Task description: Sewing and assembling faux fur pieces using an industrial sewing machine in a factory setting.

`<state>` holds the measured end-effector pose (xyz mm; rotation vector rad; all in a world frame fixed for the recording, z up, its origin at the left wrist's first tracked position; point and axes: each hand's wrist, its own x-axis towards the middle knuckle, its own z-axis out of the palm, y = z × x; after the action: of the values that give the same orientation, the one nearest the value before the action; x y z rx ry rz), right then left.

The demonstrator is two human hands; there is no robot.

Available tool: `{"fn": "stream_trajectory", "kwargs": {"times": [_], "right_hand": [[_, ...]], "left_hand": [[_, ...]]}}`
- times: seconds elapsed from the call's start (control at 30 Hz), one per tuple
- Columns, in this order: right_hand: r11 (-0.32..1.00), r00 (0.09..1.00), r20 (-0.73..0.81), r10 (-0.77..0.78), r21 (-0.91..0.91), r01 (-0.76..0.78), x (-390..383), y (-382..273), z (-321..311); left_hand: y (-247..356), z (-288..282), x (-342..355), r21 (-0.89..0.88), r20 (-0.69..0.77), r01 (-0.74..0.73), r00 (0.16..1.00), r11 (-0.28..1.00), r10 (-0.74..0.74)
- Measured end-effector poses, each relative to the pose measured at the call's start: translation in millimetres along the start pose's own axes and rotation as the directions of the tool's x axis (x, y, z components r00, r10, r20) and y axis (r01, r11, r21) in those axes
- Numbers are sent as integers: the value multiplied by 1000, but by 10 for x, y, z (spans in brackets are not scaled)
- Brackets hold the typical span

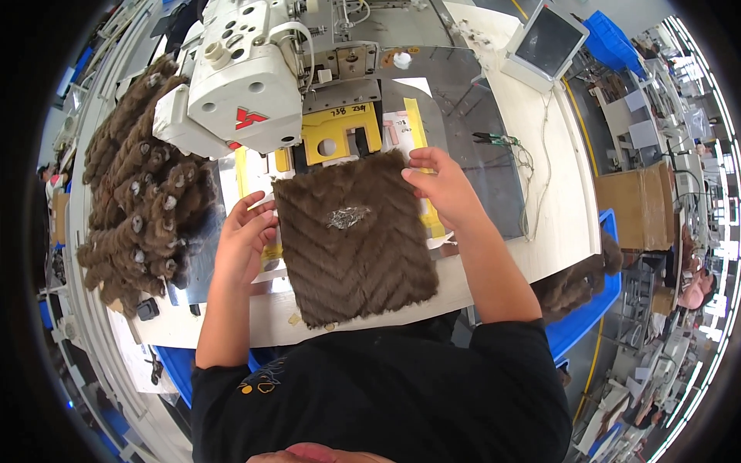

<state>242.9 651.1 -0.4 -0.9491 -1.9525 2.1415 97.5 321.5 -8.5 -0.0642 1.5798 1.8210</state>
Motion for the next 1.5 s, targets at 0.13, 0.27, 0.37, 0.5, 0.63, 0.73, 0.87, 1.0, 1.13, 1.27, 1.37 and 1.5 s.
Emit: {"fn": "stream_trajectory", "kwargs": {"times": [0.13,0.27,0.37,0.5,0.63,0.73,0.87,1.0,1.13,1.27,1.37,1.5], "right_hand": [[988,1000,15,-5,-152,7,40,77,17],[842,995,-30,-98,-535,67,-100,17,22],[799,993,-55,-106,-599,52,-72,-19,25],[771,982,-55,-180,-627,107,8,-39,143],[758,981,-42,-191,-641,120,76,-88,245],[759,973,-43,-226,-634,148,125,-24,271],[740,973,-86,-214,-665,104,50,-28,257],[733,979,-79,-187,-675,85,-3,-60,254],[694,967,-28,-254,-702,162,11,-33,337],[664,955,-9,-296,-721,199,114,-33,340],[603,937,17,-350,-761,239,190,-70,351],[530,917,84,-389,-794,297,303,-134,353]], "left_hand": [[-101,151,60,223,81,-33,997,974,15],[-69,371,49,647,83,-206,976,735,201],[-71,424,93,745,70,-269,942,611,330],[-133,356,109,730,33,-268,933,629,360],[-107,307,105,764,-21,-258,907,592,421],[-103,294,125,788,-38,-256,887,560,460],[-131,300,122,799,26,-305,878,518,478],[-141,259,133,829,37,-304,867,469,497],[-157,226,147,858,44,-301,850,416,524],[-97,242,219,888,107,-338,812,312,574],[-51,233,321,908,149,-344,799,239,583],[-11,188,492,928,201,-343,790,145,580]]}}
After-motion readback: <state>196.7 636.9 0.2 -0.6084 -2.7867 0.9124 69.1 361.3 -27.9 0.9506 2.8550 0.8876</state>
